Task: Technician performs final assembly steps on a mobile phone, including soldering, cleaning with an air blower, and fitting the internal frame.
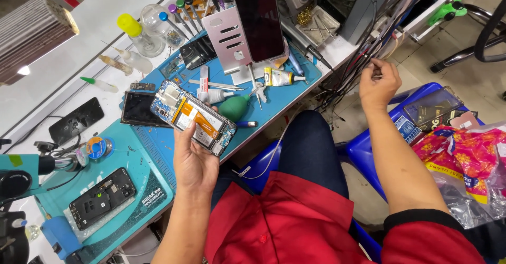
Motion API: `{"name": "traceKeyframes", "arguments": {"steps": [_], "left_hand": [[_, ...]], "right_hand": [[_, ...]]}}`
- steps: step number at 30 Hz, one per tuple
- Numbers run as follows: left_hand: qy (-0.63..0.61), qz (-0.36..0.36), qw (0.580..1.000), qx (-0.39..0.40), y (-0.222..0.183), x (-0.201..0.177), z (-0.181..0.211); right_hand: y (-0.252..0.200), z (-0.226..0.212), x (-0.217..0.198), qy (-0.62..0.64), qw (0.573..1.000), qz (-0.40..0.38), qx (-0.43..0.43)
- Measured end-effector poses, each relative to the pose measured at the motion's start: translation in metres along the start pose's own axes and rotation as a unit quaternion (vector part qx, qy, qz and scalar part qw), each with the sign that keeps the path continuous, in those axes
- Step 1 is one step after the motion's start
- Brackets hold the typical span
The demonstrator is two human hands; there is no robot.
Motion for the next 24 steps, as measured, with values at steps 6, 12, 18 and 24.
{"name": "traceKeyframes", "arguments": {"steps": [6, 12, 18, 24], "left_hand": [[-0.005, 0.001, 1.0, -0.008, 0.001, -0.002, -0.003], [-0.003, -0.001, 1.0, -0.002, 0.001, -0.006, -0.001], [-0.023, 0.0, 1.0, 0.009, 0.005, -0.017, 0.002], [-0.018, -0.017, 1.0, -0.011, 0.001, -0.012, 0.0]], "right_hand": [[0.003, 0.004, 0.008, 0.014, 1.0, -0.001, -0.004], [-0.013, 0.02, 0.011, -0.016, 1.0, 0.007, 0.02], [-0.129, 0.023, -0.016, 0.04, 0.967, -0.159, 0.194], [-0.216, 0.044, -0.072, -0.109, 0.85, -0.487, 0.168]]}}
Point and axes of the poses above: each hand's wrist, its own y-axis towards the middle knuckle, its own x-axis out of the palm, z = x × y, the point moved 2 cm from there along y, towards the middle knuckle, and after that the axes turned 15 degrees about -y, right-handed, at the moved point
